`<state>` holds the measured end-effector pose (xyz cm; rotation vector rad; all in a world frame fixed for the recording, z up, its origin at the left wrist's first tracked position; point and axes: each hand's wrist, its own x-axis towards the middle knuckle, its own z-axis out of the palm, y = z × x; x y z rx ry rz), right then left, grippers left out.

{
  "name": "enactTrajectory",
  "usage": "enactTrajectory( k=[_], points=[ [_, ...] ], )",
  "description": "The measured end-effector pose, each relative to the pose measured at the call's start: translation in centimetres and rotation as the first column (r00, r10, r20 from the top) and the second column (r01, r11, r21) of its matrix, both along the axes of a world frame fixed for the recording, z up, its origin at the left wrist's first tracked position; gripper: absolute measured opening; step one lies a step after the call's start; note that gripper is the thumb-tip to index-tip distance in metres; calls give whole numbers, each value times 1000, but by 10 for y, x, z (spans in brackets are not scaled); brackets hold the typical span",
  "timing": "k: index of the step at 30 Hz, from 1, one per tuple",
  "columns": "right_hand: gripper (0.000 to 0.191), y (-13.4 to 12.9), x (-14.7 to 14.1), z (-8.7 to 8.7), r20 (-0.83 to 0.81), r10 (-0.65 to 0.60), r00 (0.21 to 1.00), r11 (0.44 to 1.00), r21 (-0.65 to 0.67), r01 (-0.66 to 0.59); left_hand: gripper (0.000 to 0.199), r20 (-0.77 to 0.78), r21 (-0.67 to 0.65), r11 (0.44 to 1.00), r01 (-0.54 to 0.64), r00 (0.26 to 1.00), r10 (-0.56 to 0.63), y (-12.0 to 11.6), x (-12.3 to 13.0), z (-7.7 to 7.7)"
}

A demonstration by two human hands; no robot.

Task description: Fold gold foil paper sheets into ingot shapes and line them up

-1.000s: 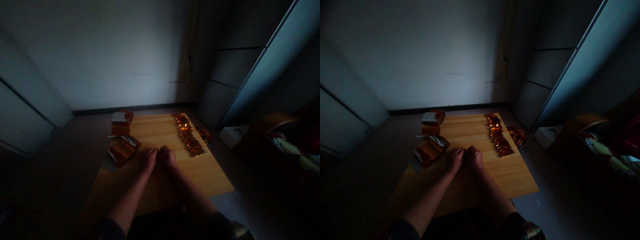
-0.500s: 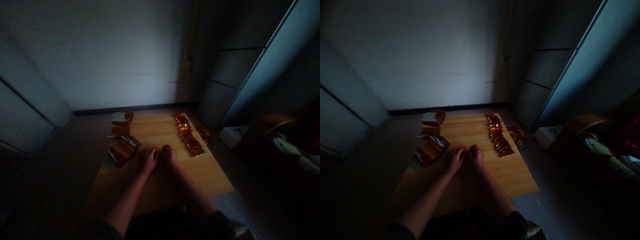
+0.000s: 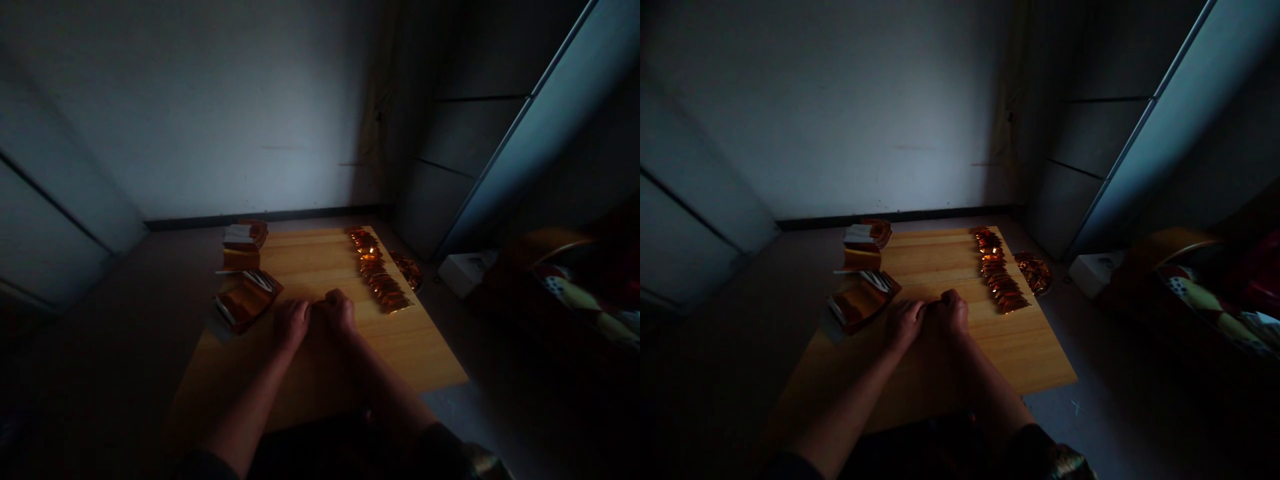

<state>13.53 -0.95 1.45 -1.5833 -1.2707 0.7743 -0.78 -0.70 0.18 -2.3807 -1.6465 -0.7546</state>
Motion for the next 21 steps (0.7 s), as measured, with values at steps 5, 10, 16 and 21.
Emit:
enactTrajectory(
  k=[5, 10, 16, 21],
  points=[
    [15, -1, -1, -1, -3, 35, 999, 999, -5, -35, 27, -68, -50, 999, -16, 998, 13, -2, 2, 4],
    [7, 0, -1, 0, 101, 63, 993, 998, 16, -65, 27, -87, -106, 992, -72, 994, 63, -3, 4, 7],
    [4, 0, -4, -2, 131, 47, 990, 998, 36, -52, 29, -151, -165, 976, -141, 982, 117, -3, 5, 8],
    [6, -2, -4, -2, 147, 50, 988, 996, 61, -60, 28, -184, -161, 973, -164, 974, 133, -3, 5, 10]
  ],
)
